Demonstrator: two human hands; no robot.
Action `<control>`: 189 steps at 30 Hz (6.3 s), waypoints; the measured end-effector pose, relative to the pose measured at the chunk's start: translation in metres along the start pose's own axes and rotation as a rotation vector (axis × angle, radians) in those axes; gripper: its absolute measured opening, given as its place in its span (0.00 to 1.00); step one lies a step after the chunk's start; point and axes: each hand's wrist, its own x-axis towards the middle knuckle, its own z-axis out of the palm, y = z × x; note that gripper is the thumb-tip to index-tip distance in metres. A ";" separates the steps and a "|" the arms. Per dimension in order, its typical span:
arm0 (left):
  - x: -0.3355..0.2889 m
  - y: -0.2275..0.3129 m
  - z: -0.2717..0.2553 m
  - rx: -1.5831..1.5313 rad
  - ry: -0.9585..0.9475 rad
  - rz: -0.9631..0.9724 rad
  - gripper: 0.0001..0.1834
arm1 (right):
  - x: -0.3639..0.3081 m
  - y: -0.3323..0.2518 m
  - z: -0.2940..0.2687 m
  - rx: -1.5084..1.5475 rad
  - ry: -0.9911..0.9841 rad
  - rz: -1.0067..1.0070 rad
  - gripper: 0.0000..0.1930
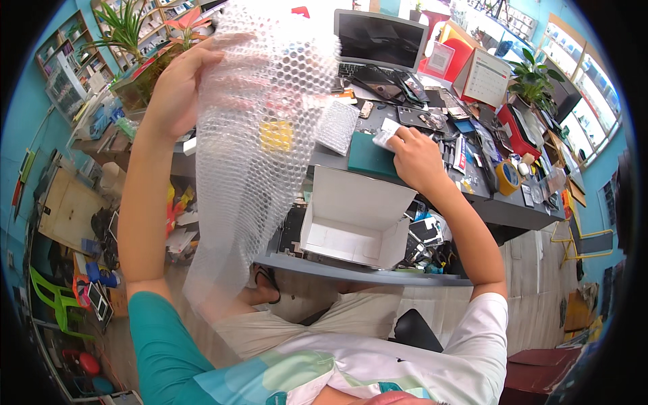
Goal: The person wraps a small electronic device in bubble wrap, folds the wrap around the item, and places it into a cardboard box. The person then wraps a second small electronic device in bubble wrap and places it into the same box.
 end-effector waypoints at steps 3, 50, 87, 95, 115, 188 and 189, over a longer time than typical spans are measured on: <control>0.011 -0.004 -0.007 -0.047 -0.052 -0.005 0.29 | 0.000 -0.001 -0.009 0.263 -0.231 0.099 0.20; 0.047 -0.033 -0.031 0.172 -0.028 -0.088 0.20 | 0.153 0.016 0.098 1.068 -0.413 0.961 0.23; -0.034 -0.027 0.039 -0.115 0.138 0.040 0.20 | 0.075 -0.121 -0.069 2.406 0.371 0.584 0.22; -0.051 -0.007 0.041 -0.291 0.031 0.179 0.32 | 0.088 -0.152 -0.082 2.392 0.403 0.503 0.17; -0.087 0.022 0.047 0.354 0.065 0.342 0.30 | 0.105 -0.089 -0.163 0.695 0.366 -0.361 0.46; -0.084 0.066 0.001 0.294 0.068 0.263 0.23 | 0.138 -0.094 -0.175 0.828 0.396 -0.190 0.41; -0.083 0.068 0.001 0.311 0.064 0.276 0.23 | 0.141 -0.096 -0.180 0.889 0.298 -0.201 0.40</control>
